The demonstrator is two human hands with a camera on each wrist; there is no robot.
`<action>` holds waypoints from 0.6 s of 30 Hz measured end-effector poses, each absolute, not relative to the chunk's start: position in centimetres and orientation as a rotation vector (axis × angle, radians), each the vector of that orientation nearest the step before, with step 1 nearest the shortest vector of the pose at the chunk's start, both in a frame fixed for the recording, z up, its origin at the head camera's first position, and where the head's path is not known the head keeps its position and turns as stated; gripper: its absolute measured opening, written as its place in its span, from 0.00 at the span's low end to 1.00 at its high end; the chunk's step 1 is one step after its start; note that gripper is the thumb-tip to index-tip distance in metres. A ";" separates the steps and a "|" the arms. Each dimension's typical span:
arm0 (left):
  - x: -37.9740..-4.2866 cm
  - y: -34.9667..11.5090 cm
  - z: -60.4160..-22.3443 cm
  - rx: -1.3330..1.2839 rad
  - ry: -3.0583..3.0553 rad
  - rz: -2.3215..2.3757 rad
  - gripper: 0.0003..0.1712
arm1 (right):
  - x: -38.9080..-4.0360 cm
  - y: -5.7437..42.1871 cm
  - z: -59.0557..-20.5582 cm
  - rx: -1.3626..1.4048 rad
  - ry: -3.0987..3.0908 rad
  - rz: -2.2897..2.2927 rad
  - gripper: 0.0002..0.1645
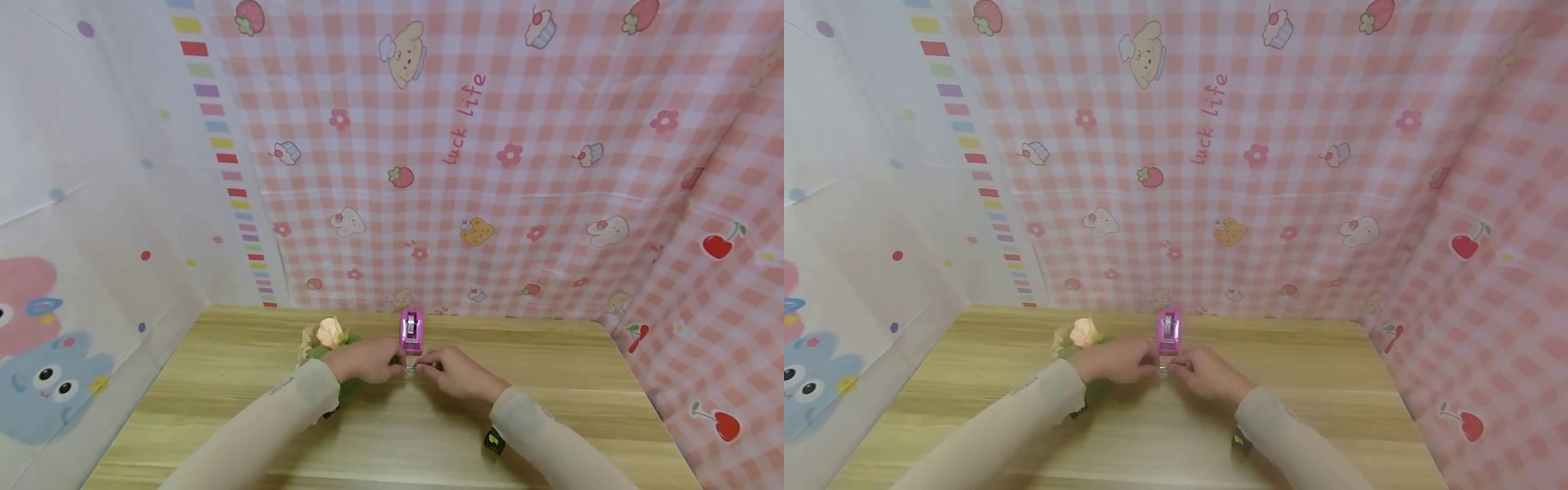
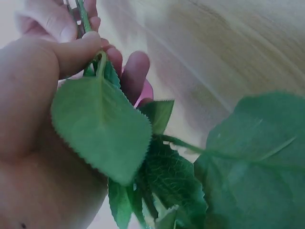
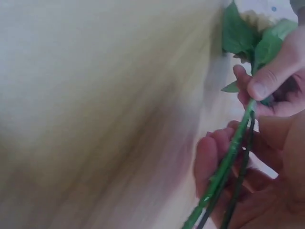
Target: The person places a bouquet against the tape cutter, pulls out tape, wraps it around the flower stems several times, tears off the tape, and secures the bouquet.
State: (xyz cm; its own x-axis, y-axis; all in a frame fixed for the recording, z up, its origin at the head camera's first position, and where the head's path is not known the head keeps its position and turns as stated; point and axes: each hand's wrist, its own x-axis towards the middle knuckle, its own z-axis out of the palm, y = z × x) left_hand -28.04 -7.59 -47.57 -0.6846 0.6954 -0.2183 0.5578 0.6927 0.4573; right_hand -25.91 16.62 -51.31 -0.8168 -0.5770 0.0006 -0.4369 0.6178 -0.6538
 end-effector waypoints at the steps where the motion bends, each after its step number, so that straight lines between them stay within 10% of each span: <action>1: -28.0 -7.6 -47.6 0.979 2.538 0.503 0.09 | -26.0 16.6 -51.1 -0.814 2.619 -0.981 0.15; 18: -28.3 -7.4 -48.2 1.108 2.709 0.374 0.07 | -27.8 16.5 -51.2 -0.672 2.362 -1.095 0.18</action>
